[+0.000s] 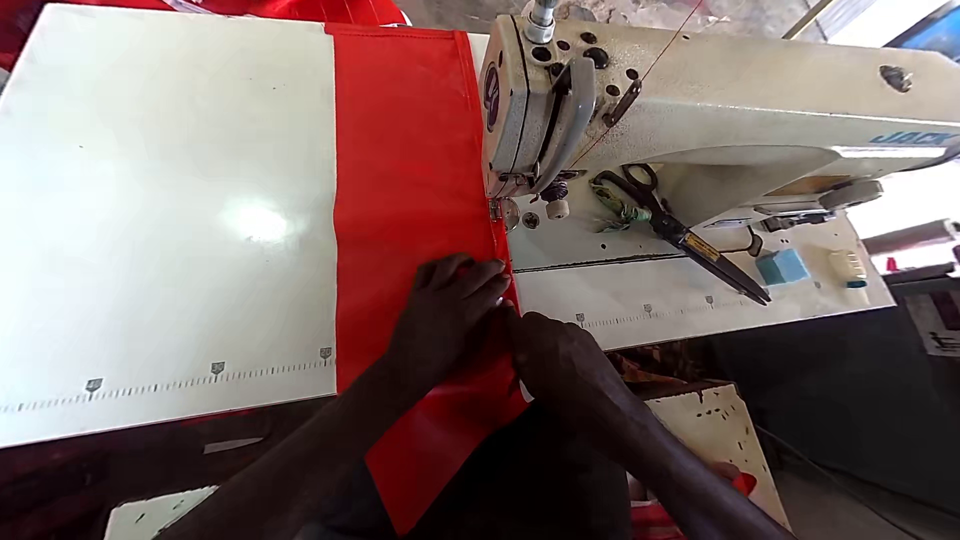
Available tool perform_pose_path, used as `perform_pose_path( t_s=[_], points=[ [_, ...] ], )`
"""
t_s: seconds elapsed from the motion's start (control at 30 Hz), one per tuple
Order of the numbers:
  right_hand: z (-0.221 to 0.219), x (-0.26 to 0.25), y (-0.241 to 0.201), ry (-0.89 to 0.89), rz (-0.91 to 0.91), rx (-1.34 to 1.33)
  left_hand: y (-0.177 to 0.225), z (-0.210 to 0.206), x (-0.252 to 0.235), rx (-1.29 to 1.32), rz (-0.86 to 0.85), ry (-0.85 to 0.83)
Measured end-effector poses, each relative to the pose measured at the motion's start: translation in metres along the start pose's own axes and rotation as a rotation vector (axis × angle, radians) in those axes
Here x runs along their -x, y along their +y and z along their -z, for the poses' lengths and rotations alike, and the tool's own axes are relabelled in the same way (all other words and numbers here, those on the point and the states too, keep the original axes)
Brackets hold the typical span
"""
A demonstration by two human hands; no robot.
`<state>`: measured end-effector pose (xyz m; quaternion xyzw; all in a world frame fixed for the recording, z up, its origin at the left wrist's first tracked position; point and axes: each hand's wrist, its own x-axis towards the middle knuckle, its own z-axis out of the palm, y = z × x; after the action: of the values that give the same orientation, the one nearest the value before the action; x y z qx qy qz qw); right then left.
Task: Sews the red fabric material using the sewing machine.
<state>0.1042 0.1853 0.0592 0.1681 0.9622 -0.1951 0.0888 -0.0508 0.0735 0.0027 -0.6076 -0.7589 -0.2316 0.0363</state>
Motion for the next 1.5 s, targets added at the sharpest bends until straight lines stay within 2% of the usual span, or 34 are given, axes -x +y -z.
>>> perform_pose_path(
  t_s=[0.2,0.27,0.4,0.5,1.03,1.5],
  points=[
    [-0.002,-0.001,0.001,0.048,0.01,-0.006,0.002,0.0,0.0,-0.007,0.01,0.012],
    [0.001,-0.004,0.002,0.013,-0.015,-0.026,0.0,0.001,-0.002,-0.008,0.015,0.009],
    [0.001,-0.015,0.006,0.07,0.0,-0.024,-0.009,0.0,-0.01,-0.028,0.01,0.008],
    [0.007,-0.022,0.006,0.019,-0.024,-0.045,-0.014,-0.002,-0.017,-0.032,0.007,0.008],
    [0.006,-0.042,0.009,0.105,0.011,0.0,-0.034,0.004,-0.034,-0.026,-0.054,0.034],
    [0.011,-0.049,0.007,0.056,-0.03,-0.016,-0.037,0.001,-0.036,-0.045,-0.048,0.074]
  ],
)
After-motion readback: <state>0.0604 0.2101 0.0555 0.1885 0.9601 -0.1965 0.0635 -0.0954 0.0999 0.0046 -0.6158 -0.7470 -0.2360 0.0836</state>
